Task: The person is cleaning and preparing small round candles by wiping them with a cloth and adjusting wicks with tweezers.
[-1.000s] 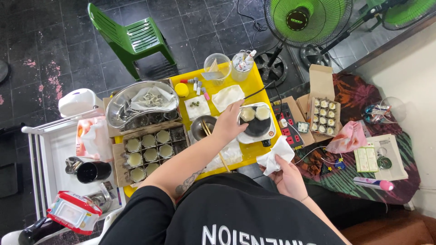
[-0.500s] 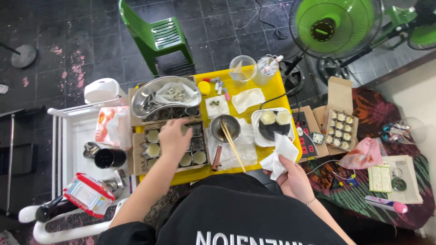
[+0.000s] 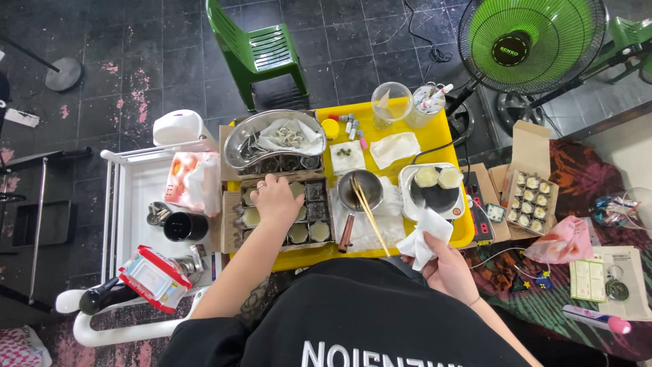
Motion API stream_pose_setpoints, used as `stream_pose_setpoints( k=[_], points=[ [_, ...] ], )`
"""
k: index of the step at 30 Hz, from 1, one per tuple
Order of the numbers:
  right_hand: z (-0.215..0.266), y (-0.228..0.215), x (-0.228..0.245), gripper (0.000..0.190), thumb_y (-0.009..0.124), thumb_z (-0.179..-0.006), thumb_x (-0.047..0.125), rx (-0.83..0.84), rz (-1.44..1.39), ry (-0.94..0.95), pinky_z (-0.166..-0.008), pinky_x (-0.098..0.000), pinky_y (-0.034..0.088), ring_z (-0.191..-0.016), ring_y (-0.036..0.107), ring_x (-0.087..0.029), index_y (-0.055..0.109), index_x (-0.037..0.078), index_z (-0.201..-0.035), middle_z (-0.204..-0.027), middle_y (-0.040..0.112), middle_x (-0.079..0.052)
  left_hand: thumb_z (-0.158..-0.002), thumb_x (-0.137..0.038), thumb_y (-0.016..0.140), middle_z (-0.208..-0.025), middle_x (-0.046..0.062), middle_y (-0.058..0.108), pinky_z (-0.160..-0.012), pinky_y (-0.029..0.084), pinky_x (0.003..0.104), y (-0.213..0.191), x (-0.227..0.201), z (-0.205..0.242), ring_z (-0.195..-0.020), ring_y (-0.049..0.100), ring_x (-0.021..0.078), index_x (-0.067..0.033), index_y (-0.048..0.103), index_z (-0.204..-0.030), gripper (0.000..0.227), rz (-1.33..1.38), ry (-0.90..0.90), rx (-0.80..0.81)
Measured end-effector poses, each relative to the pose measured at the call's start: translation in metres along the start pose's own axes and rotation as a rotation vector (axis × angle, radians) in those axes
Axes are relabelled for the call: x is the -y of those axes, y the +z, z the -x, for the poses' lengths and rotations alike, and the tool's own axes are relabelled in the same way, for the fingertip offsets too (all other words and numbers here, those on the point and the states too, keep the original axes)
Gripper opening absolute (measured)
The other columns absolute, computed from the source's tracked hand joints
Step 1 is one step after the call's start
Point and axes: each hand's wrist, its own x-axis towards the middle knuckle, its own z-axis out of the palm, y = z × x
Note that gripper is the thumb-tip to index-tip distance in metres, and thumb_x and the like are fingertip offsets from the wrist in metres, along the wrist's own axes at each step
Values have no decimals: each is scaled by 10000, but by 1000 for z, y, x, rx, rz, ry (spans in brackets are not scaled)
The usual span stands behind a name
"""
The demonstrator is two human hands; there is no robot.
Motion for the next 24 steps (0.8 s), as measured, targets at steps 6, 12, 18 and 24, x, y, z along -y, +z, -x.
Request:
stream_pose_setpoints(
  k=[6,12,18,24],
  points=[
    [3,-3,-9,423,531,-1021,207,-59,-17,34,-789,-398,588,-920,710,-292,527,-66,-1344,-1149,699,-193,-812,-532,803,-1235,75,571,-954,414,531,-15,-9,-9,-1177,581,284,-69,702,-1165,592,-95,-13,185],
    [16,9,-5,456,525,-1024,241,-134,-32,89,-802,-383,589,-902,710,-270,496,-57,-1368,-1116,692,-197,-797,-547,825,-1239,81,587,-971,408,558,-11,-11,-25,-1147,620,288,-84,722,-1179,609,-117,9,318],
    [15,5,-12,461,529,-1004,240,-118,-65,133,-828,-391,603,-930,722,-274,501,-41,-1368,-1126,699,-188,-780,-555,837,-1207,89,596,-994,391,544,-8,-16,-26,-1105,632,287,-82,733,-1146,607,-152,23,297],
    [16,5,-15,470,532,-1020,247,-141,-32,141,-835,-388,608,-945,728,-291,495,-64,-1369,-1133,695,-217,-747,-583,830,-1118,86,616,-993,370,514,-9,-5,-17,-1042,641,279,-74,769,-1036,588,-151,108,168]
  ],
)
